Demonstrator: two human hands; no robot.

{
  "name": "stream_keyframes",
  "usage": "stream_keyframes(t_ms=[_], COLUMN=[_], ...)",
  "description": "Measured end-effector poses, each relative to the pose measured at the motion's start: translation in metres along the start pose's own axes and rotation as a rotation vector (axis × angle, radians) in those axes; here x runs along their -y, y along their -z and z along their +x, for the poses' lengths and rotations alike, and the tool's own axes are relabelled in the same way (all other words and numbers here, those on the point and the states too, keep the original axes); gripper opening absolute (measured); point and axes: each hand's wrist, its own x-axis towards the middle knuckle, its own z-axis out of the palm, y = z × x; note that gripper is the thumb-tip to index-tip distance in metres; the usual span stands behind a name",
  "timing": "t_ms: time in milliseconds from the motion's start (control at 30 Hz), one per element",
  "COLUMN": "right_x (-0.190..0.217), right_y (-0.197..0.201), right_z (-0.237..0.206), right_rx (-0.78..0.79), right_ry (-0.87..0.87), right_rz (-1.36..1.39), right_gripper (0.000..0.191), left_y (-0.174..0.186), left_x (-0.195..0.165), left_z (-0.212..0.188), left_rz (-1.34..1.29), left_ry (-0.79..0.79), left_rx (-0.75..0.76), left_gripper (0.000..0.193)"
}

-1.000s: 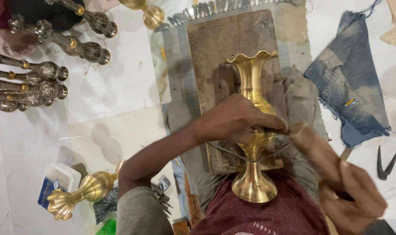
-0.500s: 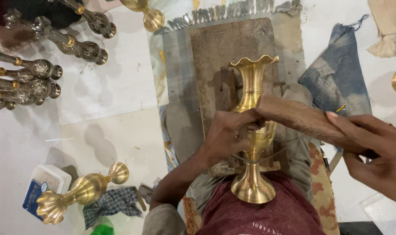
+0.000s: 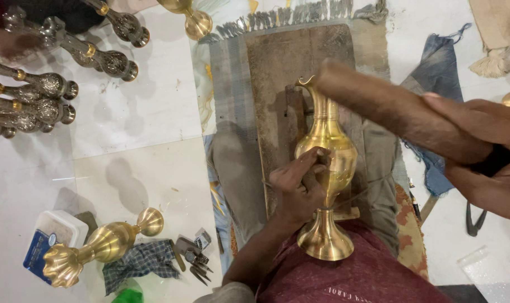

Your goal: The person sits on the floor with a brass vase held against a wooden board on their lap. They hold a small punch against the vase's body and strike it with a wooden mallet, working around the surface to shape and decorate the brass vase.

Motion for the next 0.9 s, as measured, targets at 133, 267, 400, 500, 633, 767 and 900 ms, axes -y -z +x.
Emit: stream_keyframes(t_ms=[133, 267, 400, 500, 633, 767, 900], right_x=[0.021, 0.037, 0.026, 0.014, 0.011, 0.000, -0.015], right_y=[0.015, -0.006, -0.087, -0.135, -0.153, -0.136, -0.118], right_z=[0.008, -0.005, -0.009, -0.022, -0.032, -0.038, -0.046], right_rx=[0.163, -0.286, -0.505, -0.456, -0.532, -0.527, -0.508], right_ry=[0.044, 0.081, -0.082, -0.118, -0.116, -0.083, -0.011], right_rz=[-0.457, 0.184, 0.868, 0.867, 0.919, 0.796, 0.605], right_gripper=[0.090, 0.077, 0.062, 0.069, 0.075, 0.072, 0.071], left_y=[-0.013, -0.007, 0.006, 0.011, 0.013, 0.013, 0.013], left_x=[-0.001, 0.001, 0.005, 0.009, 0.017, 0.017, 0.014], left_z=[-0.004, 0.006, 0.017, 0.026, 0.036, 0.039, 0.041], left_rz=[-0.109, -0.715, -0.689, -0.353, -0.178, -0.109, -0.043], left_ry=[0.074, 0.396, 0.296, 0.107, -0.093, -0.138, -0.132], left_rx=[-0.198, -0.286, 0.090, 0.287, 0.440, 0.524, 0.574], left_gripper=[0.022, 0.028, 0.031, 0.041, 0.061, 0.063, 0.061])
